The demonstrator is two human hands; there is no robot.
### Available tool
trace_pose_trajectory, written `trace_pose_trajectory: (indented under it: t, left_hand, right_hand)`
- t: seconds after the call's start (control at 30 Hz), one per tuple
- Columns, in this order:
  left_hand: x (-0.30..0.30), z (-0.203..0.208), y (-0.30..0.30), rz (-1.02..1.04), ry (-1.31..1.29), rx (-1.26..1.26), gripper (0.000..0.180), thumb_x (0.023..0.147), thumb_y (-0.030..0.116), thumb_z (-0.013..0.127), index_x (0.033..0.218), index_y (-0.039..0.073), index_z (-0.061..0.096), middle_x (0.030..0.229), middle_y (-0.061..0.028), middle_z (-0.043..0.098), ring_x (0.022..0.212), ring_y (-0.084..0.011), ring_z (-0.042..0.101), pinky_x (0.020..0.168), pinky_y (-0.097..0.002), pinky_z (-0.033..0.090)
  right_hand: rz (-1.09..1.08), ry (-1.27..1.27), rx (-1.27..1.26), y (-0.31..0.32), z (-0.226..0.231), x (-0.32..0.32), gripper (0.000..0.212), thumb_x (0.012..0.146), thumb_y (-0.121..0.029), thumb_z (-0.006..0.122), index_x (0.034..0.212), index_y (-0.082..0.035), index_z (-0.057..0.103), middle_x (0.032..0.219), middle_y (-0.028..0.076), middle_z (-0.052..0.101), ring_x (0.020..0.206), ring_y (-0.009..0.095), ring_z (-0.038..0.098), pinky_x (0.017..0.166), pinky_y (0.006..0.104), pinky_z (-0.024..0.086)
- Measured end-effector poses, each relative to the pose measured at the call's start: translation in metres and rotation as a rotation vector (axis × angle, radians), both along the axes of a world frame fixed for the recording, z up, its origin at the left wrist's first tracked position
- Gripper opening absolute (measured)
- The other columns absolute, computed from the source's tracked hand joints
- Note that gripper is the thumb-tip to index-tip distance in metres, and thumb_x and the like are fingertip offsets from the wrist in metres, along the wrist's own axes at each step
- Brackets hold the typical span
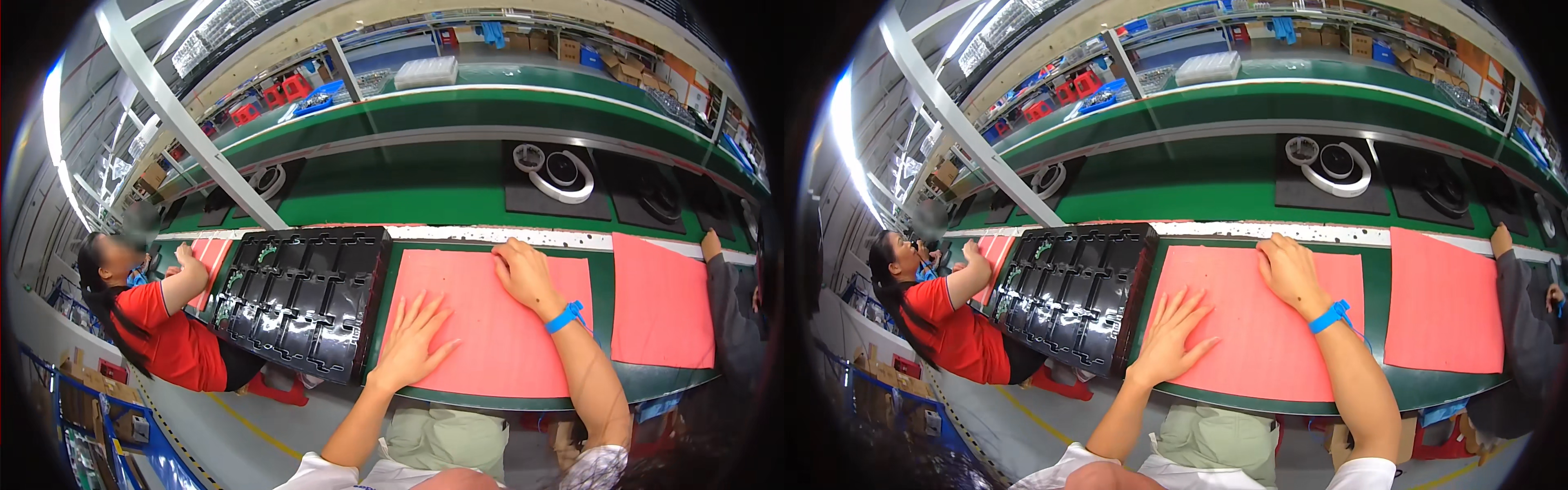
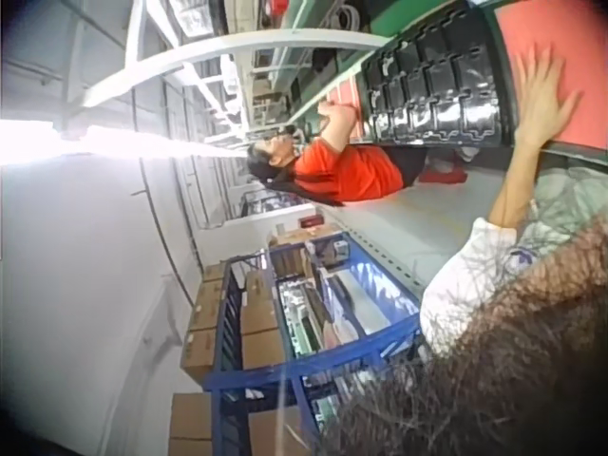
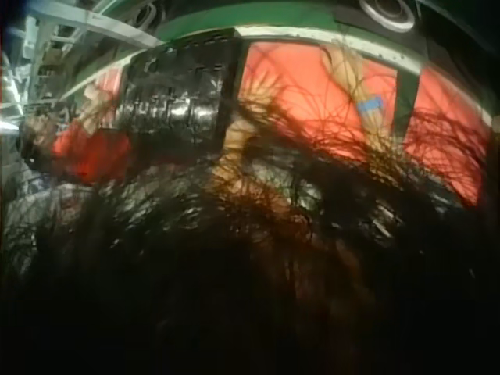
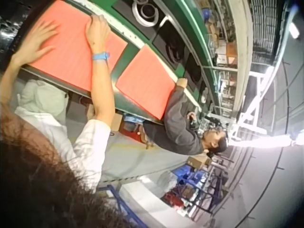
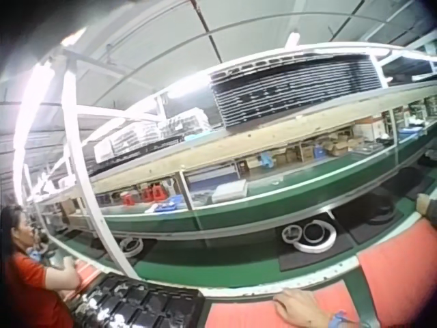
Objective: Assembling circular electronic components on an industrial production line.
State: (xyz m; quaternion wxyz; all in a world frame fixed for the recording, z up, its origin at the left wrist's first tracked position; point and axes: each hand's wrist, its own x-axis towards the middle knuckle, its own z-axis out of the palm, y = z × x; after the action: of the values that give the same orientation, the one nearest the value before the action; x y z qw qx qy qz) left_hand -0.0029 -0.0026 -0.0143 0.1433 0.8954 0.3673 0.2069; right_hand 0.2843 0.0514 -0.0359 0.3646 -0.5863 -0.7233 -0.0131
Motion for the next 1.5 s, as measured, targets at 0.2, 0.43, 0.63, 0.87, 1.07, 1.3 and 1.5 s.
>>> trace_pose_trajectory:
  t: [0.2,0.43,0.63,0.87,1.07,1.3,1.5]
  left_hand:
    - [0.001,-0.001,-0.001,0.003,-0.005,-0.005,0.058,0.097,0.038,0.075,0.145,0.007,0.062,0.166,-0.015,0.045,0.159,-0.0408,0.031,0.131,-0.0585,0.017]
    - [0.0,-0.001,-0.001,0.01,0.001,-0.004,0.058,0.097,0.038,0.076,0.145,0.008,0.062,0.166,-0.0146,0.045,0.158,-0.041,0.032,0.13,-0.0589,0.019]
    - [0.002,0.0,0.0,0.009,0.009,0.007,0.058,0.096,0.037,0.076,0.144,0.007,0.063,0.165,-0.0141,0.046,0.158,-0.0405,0.033,0.13,-0.0593,0.02]
    - [0.002,-0.001,-0.003,0.015,-0.003,-0.021,0.058,0.096,0.037,0.077,0.143,0.006,0.064,0.165,-0.0146,0.046,0.158,-0.0398,0.032,0.13,-0.0588,0.019]
    - [0.002,0.001,-0.003,0.015,-0.003,-0.016,0.057,0.096,0.037,0.076,0.143,0.006,0.064,0.165,-0.0149,0.046,0.158,-0.0399,0.032,0.13,-0.0588,0.018]
    - [0.001,0.002,-0.001,0.011,-0.001,-0.019,0.057,0.097,0.036,0.076,0.143,0.005,0.064,0.165,-0.0154,0.046,0.158,-0.0405,0.032,0.13,-0.0591,0.018]
    - [0.002,0.002,0.001,0.01,0.012,-0.015,0.057,0.096,0.036,0.076,0.143,0.006,0.064,0.165,-0.0154,0.046,0.159,-0.0405,0.032,0.13,-0.0592,0.019]
  right_hand:
    - [0.01,0.016,0.003,-0.002,-0.002,0.001,0.013,0.093,-0.012,0.069,0.103,-0.004,0.073,0.094,0.014,0.068,0.09,0.036,0.068,0.075,0.0487,0.054]
    - [0.013,0.038,-0.042,-0.006,0.004,-0.003,0.02,0.094,-0.011,0.069,0.112,-0.004,0.07,0.103,0.012,0.064,0.093,0.036,0.068,0.077,0.0477,0.054]
    - [0.017,0.013,-0.024,-0.003,0.0,0.0,0.015,0.093,-0.01,0.07,0.107,-0.004,0.071,0.105,0.011,0.064,0.096,0.035,0.068,0.077,0.047,0.055]
    - [0.019,0.016,-0.018,-0.006,-0.003,0.0,0.013,0.093,-0.008,0.069,0.105,-0.004,0.071,0.104,0.011,0.065,0.096,0.034,0.068,0.078,0.0461,0.055]
    - [0.021,0.021,-0.001,-0.005,0.0,-0.001,0.013,0.093,-0.008,0.069,0.105,-0.003,0.071,0.102,0.011,0.065,0.095,0.034,0.068,0.078,0.0459,0.055]
    - [0.024,0.005,0.016,-0.004,0.005,-0.002,0.014,0.092,-0.007,0.07,0.106,-0.003,0.07,0.102,0.012,0.065,0.093,0.035,0.068,0.077,0.0462,0.055]
    - [0.024,0.003,-0.03,-0.003,0.003,0.0,0.015,0.092,-0.007,0.07,0.106,-0.004,0.069,0.102,0.013,0.064,0.09,0.035,0.068,0.074,0.0462,0.054]
